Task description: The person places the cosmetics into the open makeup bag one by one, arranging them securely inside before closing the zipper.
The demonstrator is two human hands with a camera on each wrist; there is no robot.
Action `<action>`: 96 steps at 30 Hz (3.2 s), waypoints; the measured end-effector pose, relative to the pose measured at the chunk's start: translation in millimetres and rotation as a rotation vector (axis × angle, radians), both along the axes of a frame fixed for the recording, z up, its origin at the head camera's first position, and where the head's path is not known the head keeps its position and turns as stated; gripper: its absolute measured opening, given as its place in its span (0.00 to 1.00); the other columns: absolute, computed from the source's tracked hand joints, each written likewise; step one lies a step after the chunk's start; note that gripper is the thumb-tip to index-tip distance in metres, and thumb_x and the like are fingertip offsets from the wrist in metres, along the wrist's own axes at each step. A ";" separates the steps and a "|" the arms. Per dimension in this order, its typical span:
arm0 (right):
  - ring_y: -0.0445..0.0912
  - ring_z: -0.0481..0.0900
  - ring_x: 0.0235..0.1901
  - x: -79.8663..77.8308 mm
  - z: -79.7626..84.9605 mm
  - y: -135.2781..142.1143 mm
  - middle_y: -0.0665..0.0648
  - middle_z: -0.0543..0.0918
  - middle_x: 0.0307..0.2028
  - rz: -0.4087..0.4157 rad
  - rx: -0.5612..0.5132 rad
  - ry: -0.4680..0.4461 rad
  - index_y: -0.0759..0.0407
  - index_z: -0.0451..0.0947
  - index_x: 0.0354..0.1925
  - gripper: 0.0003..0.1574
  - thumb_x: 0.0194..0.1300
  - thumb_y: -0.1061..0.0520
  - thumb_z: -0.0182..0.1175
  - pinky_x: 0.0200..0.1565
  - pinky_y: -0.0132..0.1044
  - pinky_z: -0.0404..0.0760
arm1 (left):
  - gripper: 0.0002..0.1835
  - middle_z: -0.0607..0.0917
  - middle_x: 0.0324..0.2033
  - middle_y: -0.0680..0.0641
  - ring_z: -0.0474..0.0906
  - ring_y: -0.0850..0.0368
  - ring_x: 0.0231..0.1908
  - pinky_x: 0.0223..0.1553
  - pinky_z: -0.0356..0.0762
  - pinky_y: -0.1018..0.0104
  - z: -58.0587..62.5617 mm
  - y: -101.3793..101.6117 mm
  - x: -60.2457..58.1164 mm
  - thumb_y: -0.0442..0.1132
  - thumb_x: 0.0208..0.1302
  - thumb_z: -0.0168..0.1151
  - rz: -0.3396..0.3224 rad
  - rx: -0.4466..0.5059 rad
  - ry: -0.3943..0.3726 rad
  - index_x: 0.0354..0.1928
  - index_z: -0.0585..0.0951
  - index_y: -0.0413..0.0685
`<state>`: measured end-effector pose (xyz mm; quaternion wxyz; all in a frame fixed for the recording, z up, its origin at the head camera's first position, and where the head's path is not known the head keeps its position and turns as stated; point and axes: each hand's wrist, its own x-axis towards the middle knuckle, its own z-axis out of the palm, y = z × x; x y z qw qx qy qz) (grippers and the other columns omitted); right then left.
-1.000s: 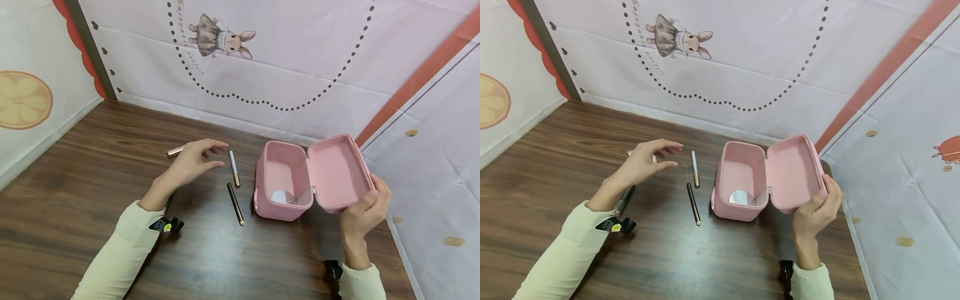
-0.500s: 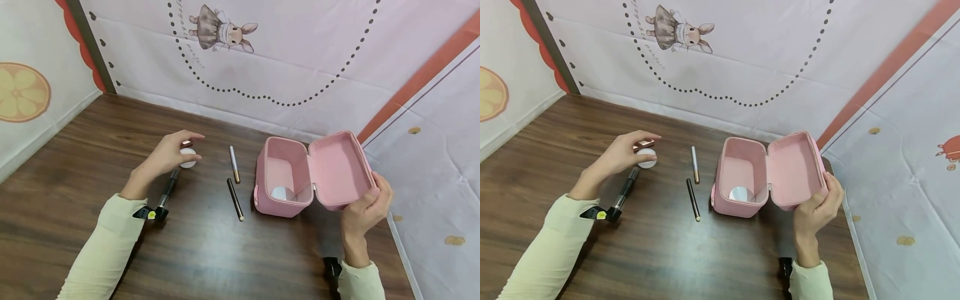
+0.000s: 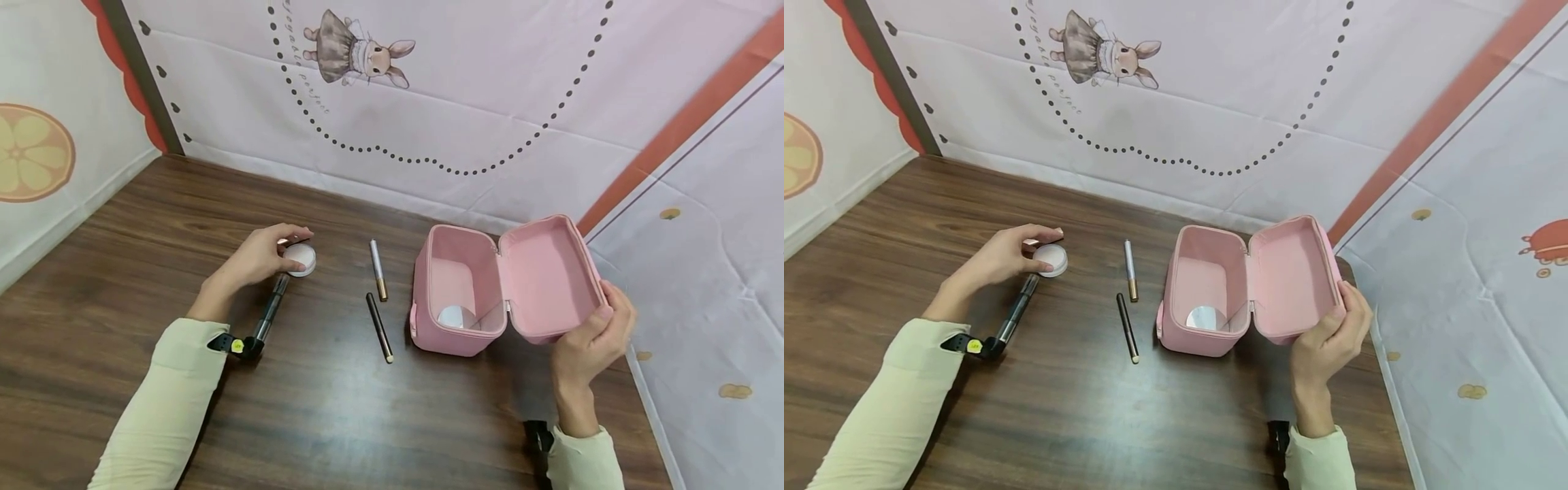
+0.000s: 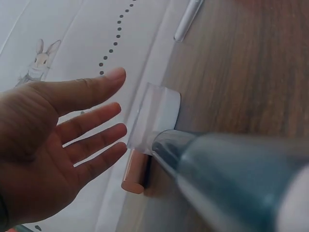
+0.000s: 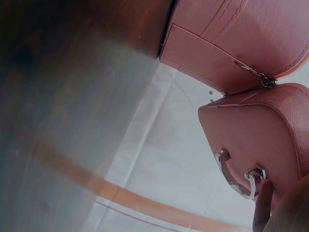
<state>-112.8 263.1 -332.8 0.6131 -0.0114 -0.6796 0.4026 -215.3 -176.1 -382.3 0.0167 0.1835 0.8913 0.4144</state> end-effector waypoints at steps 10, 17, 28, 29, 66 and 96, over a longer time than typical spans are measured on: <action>0.50 0.74 0.49 0.4 1.3 1.1 0.65 0.81 0.44 0.007 0.001 -0.010 0.71 0.80 0.45 0.20 0.66 0.63 0.44 0.53 0.37 0.69 | 0.31 0.75 0.56 0.36 0.71 0.40 0.54 0.52 0.69 0.46 -2.1 3.6 -3.7 0.27 0.49 0.72 0.032 -0.030 -0.020 0.58 0.76 0.38; 0.50 0.74 0.49 -1.3 1.2 -0.5 0.65 0.81 0.44 0.009 0.003 -0.008 0.71 0.80 0.44 0.20 0.66 0.62 0.44 0.53 0.37 0.68 | 0.30 0.73 0.55 0.33 0.70 0.37 0.53 0.52 0.68 0.43 -5.1 3.6 -4.3 0.27 0.49 0.72 0.063 -0.089 -0.050 0.58 0.76 0.38; 0.50 0.75 0.49 3.4 0.2 2.2 0.65 0.81 0.44 -0.008 -0.003 -0.021 0.71 0.80 0.45 0.20 0.65 0.63 0.43 0.53 0.37 0.68 | 0.32 0.73 0.53 0.34 0.70 0.39 0.52 0.52 0.67 0.44 -17.7 8.2 -5.9 0.31 0.48 0.75 0.097 -0.079 -0.095 0.57 0.73 0.35; 0.50 0.75 0.49 4.0 0.3 2.9 0.65 0.81 0.44 -0.012 -0.003 -0.021 0.71 0.80 0.45 0.20 0.65 0.63 0.43 0.53 0.37 0.68 | 0.32 0.74 0.52 0.34 0.70 0.39 0.52 0.52 0.67 0.44 -18.5 9.5 -6.0 0.32 0.48 0.75 0.095 -0.077 -0.094 0.57 0.73 0.35; 0.50 0.74 0.49 3.8 -1.5 2.9 0.65 0.81 0.44 -0.014 0.007 -0.025 0.71 0.80 0.44 0.21 0.66 0.61 0.44 0.53 0.37 0.68 | 0.34 0.52 0.72 0.36 0.59 0.37 0.65 0.52 0.69 0.47 -32.5 6.3 -9.4 0.29 0.47 0.74 -0.081 0.075 -0.123 0.59 0.73 0.38; 0.51 0.75 0.48 1.3 0.7 2.8 0.68 0.80 0.43 -0.012 0.024 -0.013 0.72 0.80 0.44 0.21 0.65 0.61 0.44 0.53 0.36 0.68 | 0.34 0.73 0.53 0.42 0.74 0.44 0.46 0.46 0.73 0.51 17.9 20.8 11.2 0.33 0.50 0.74 -0.062 0.127 -0.016 0.62 0.73 0.43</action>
